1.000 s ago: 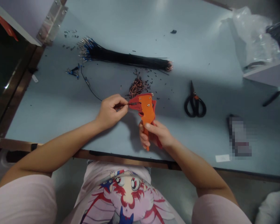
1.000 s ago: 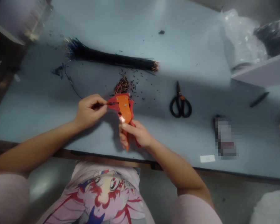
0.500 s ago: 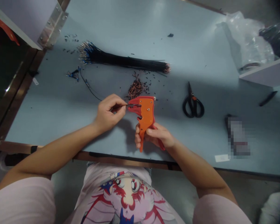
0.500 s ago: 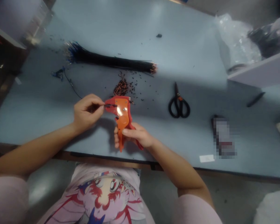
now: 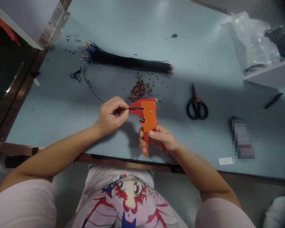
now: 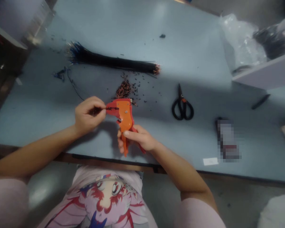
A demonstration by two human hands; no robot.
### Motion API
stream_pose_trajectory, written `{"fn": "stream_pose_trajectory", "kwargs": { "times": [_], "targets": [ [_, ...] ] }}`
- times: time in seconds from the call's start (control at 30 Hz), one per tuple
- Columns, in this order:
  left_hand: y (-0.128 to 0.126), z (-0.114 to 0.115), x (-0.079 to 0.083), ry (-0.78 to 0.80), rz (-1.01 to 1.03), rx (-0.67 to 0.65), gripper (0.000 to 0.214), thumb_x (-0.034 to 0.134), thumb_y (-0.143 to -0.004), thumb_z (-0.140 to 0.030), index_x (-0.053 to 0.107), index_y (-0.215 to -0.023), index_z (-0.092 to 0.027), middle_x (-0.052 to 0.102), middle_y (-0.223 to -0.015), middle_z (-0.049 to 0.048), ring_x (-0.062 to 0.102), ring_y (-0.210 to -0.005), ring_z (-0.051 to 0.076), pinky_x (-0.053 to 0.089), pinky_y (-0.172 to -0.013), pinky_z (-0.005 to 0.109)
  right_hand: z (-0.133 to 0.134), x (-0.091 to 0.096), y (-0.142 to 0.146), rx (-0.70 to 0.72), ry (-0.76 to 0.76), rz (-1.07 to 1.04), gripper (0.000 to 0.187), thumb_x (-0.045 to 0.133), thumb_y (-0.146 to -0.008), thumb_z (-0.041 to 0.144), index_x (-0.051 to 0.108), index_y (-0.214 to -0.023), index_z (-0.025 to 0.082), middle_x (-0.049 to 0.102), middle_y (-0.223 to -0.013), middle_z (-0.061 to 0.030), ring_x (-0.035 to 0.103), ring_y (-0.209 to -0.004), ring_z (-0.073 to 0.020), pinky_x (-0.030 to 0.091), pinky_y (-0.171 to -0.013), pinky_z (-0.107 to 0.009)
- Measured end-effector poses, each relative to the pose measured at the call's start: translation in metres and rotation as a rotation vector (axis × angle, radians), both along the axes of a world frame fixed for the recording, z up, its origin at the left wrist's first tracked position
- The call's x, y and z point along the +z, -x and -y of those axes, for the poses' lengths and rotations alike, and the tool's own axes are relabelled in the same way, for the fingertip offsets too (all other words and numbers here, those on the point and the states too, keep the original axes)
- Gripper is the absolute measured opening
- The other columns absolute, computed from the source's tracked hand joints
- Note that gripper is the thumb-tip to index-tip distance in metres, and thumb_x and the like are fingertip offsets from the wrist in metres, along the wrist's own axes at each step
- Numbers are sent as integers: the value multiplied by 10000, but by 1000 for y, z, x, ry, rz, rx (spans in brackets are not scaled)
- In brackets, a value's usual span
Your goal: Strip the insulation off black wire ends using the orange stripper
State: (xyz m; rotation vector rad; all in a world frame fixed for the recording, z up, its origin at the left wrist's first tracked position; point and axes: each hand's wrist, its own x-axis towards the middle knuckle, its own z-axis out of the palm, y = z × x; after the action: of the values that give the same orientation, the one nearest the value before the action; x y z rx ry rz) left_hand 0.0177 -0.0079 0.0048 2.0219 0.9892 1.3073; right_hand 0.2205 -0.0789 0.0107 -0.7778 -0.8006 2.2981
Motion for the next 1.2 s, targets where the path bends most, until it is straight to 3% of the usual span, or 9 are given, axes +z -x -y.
{"fn": "stream_pose_trajectory", "kwargs": {
  "times": [0.53, 0.77, 0.97, 1.2],
  "targets": [
    [-1, 0, 1, -59, -29, 4, 97, 572, -721, -82, 553, -657, -152, 521, -616, -14, 445, -563, 75, 351, -532, 210, -1, -3, 0, -4, 9, -43, 259, 584, -844, 362, 548, -888, 109, 585, -664, -17, 595, -529, -140, 551, -534, -333],
    [0, 0, -1, -42, -74, 9, 104, 566, -727, -84, 542, -650, -151, 509, -608, -21, 427, -548, 68, 335, -520, 207, 2, -3, 6, -28, 53, -45, 251, 576, -849, 363, 512, -809, 124, 517, -606, 16, 526, -465, -112, 522, -453, -308],
    [-1, 0, -4, -48, -88, 32, 117, 564, -722, -86, 532, -632, -152, 486, -590, -30, 401, -532, 64, 324, -515, 205, 2, -3, 10, -68, 129, -112, 327, 573, -847, 400, 440, -681, 151, 420, -510, 66, 390, -349, -52, 447, -339, -206],
    [-1, -3, 1, -3, -129, 26, 120, 568, -702, -91, 522, -612, -154, 478, -568, -40, 407, -521, 62, 327, -519, 200, 0, -1, 6, -93, 183, -94, 320, 608, -809, 424, 469, -721, 149, 450, -499, 66, 384, -327, -48, 459, -323, -204]
  ]
}}
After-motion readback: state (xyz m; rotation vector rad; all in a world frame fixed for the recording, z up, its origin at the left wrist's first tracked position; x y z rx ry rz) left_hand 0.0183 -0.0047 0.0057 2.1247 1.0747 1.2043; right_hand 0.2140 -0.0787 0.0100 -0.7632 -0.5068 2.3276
